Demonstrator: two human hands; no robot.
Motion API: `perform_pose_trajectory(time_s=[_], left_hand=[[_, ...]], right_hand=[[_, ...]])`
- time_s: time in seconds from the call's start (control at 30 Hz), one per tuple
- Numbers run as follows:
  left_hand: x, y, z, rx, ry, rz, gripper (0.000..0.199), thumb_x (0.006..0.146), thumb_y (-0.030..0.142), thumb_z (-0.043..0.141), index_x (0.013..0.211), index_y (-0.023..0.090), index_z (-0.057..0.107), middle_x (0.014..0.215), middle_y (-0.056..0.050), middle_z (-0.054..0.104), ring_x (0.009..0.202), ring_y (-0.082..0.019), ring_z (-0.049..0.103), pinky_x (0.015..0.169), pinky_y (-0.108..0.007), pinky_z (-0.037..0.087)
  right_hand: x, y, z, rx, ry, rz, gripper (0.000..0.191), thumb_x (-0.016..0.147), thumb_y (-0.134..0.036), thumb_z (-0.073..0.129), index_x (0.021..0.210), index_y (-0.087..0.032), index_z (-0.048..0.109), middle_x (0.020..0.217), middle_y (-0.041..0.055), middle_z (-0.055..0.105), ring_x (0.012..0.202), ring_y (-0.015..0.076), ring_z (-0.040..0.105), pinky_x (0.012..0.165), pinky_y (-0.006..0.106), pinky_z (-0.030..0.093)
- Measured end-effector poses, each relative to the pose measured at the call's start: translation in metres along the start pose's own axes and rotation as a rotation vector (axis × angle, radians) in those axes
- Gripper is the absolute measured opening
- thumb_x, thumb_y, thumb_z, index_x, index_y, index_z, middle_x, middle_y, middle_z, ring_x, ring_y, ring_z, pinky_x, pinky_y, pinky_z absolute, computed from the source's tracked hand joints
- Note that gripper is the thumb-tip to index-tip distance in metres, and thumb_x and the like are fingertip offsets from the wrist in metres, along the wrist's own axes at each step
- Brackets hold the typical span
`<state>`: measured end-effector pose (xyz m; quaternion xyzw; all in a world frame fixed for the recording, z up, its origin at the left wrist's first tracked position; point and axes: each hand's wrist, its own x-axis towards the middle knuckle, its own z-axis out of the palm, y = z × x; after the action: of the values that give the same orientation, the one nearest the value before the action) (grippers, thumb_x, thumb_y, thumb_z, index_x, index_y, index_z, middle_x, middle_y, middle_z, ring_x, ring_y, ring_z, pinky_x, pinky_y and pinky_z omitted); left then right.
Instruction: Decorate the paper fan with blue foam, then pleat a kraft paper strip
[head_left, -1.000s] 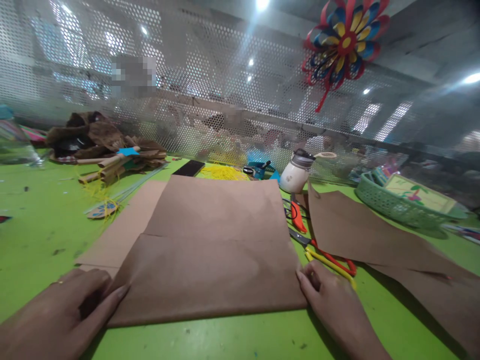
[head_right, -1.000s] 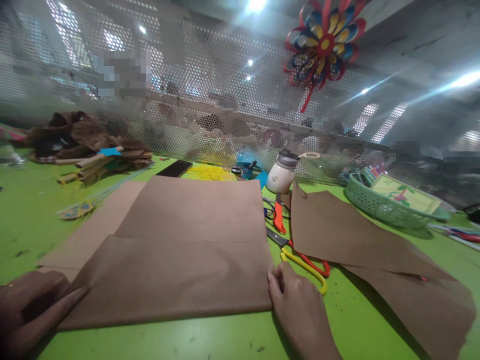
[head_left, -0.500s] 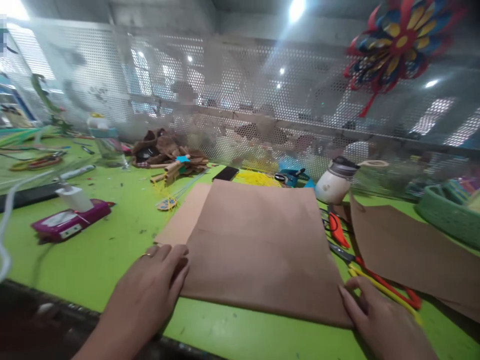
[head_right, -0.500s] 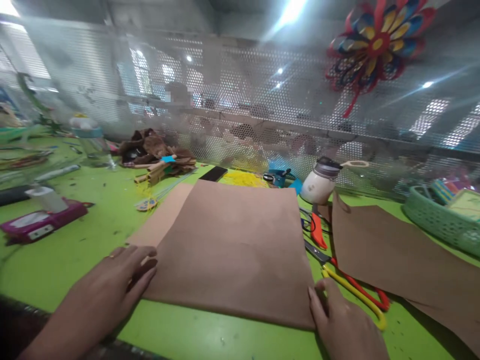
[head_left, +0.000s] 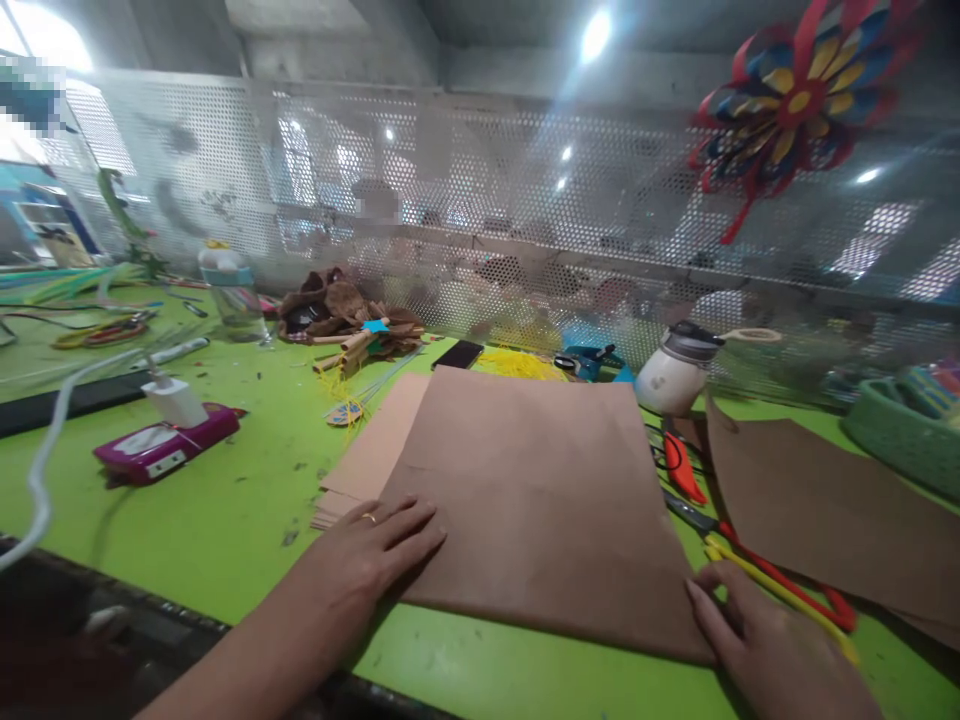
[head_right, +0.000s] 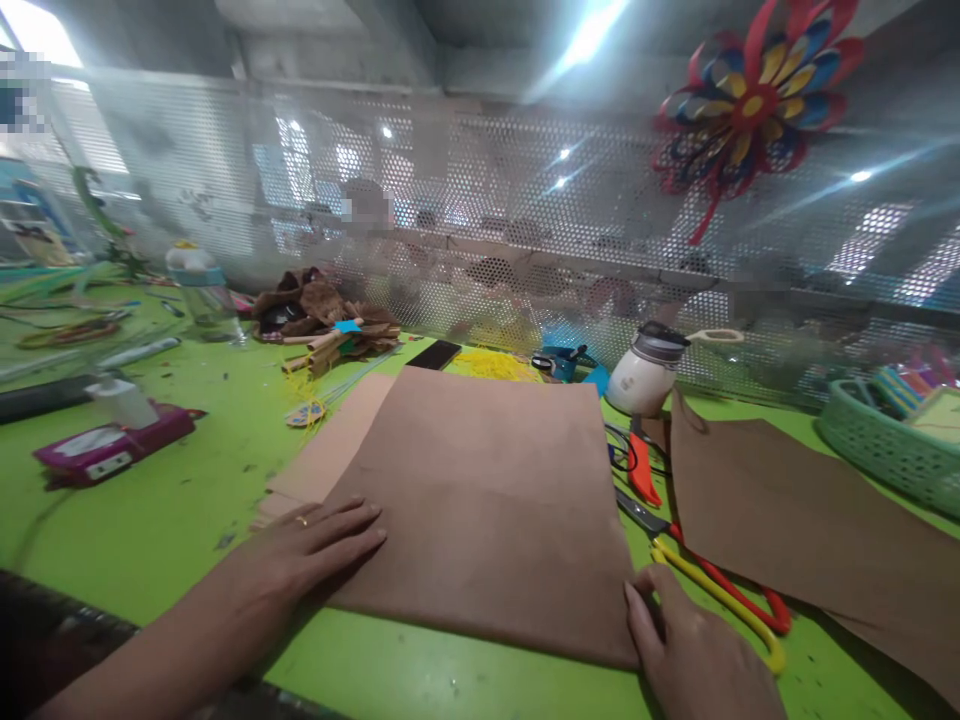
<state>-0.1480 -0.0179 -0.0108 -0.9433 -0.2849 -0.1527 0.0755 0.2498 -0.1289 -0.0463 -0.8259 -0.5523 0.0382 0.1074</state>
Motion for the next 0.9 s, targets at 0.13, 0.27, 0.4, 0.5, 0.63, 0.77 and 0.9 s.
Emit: perform_pose_trajectory(time_s=[0.13,0.27,0.4,0.5,0.63,0.77,0.9], left_hand=[[-0.001,0.001,0.002,0.029,-0.041,-0.012,0.055,0.079,0.007,0.041,0.129,0.027,0.05,0.131,-0.006,0.056,0.119,-0.027,0.052,0.094,-0.041,0.046],[-0.005,0.002,0.005,0.05,-0.065,-0.022,0.06,0.074,0.007,0.045,0.131,0.025,0.048,0.134,-0.009,0.052,0.124,-0.029,0.047,0.1,-0.046,0.042],[-0.007,0.003,0.006,0.089,-0.102,-0.04,0.061,0.073,0.008,0.047,0.133,0.022,0.047,0.137,-0.011,0.049,0.126,-0.032,0.044,0.101,-0.049,0.041],[-0.004,0.009,0.002,0.124,-0.106,-0.033,0.055,0.077,0.008,0.044,0.13,0.02,0.051,0.135,-0.012,0.051,0.124,-0.032,0.046,0.099,-0.048,0.043],[0.003,0.021,-0.005,0.201,-0.066,-0.032,0.037,0.089,0.022,0.043,0.123,0.017,0.058,0.127,-0.016,0.057,0.118,-0.035,0.052,0.094,-0.051,0.047],[0.004,0.028,-0.005,0.216,-0.018,-0.024,0.035,0.092,0.035,0.045,0.124,0.029,0.057,0.124,-0.015,0.059,0.117,-0.036,0.052,0.089,-0.052,0.05],[0.002,0.028,-0.002,0.213,0.029,-0.027,0.033,0.091,0.037,0.047,0.122,0.032,0.059,0.124,-0.015,0.058,0.118,-0.036,0.051,0.087,-0.052,0.051]], right_hand=[[0.001,-0.001,-0.002,-0.022,0.011,0.004,0.024,0.082,-0.047,0.042,0.081,-0.029,0.058,0.054,0.0015,0.067,0.055,0.0282,0.068,0.043,0.028,0.036],[0.001,-0.004,-0.002,-0.017,0.012,-0.003,0.024,0.082,-0.047,0.042,0.079,-0.028,0.058,0.053,0.001,0.067,0.055,0.0278,0.068,0.044,0.029,0.037],[-0.002,-0.007,-0.001,-0.057,0.064,-0.003,0.023,0.083,-0.045,0.042,0.079,-0.028,0.057,0.053,0.0009,0.066,0.053,0.0274,0.067,0.045,0.029,0.036],[-0.004,-0.008,0.0,-0.091,0.123,-0.017,0.023,0.083,-0.044,0.041,0.08,-0.028,0.057,0.053,0.0014,0.066,0.051,0.0269,0.066,0.044,0.029,0.035],[-0.002,-0.004,0.0,-0.043,0.058,-0.02,0.024,0.082,-0.047,0.043,0.079,-0.028,0.058,0.055,0.0011,0.067,0.051,0.0256,0.066,0.043,0.028,0.035],[-0.001,-0.005,-0.002,-0.049,0.047,-0.008,0.025,0.081,-0.047,0.042,0.078,-0.028,0.057,0.053,0.0014,0.067,0.053,0.0278,0.067,0.045,0.029,0.037],[-0.003,-0.011,-0.004,-0.06,0.03,0.018,0.026,0.081,-0.046,0.038,0.079,-0.028,0.056,0.053,0.0017,0.066,0.054,0.0293,0.067,0.047,0.031,0.037]])
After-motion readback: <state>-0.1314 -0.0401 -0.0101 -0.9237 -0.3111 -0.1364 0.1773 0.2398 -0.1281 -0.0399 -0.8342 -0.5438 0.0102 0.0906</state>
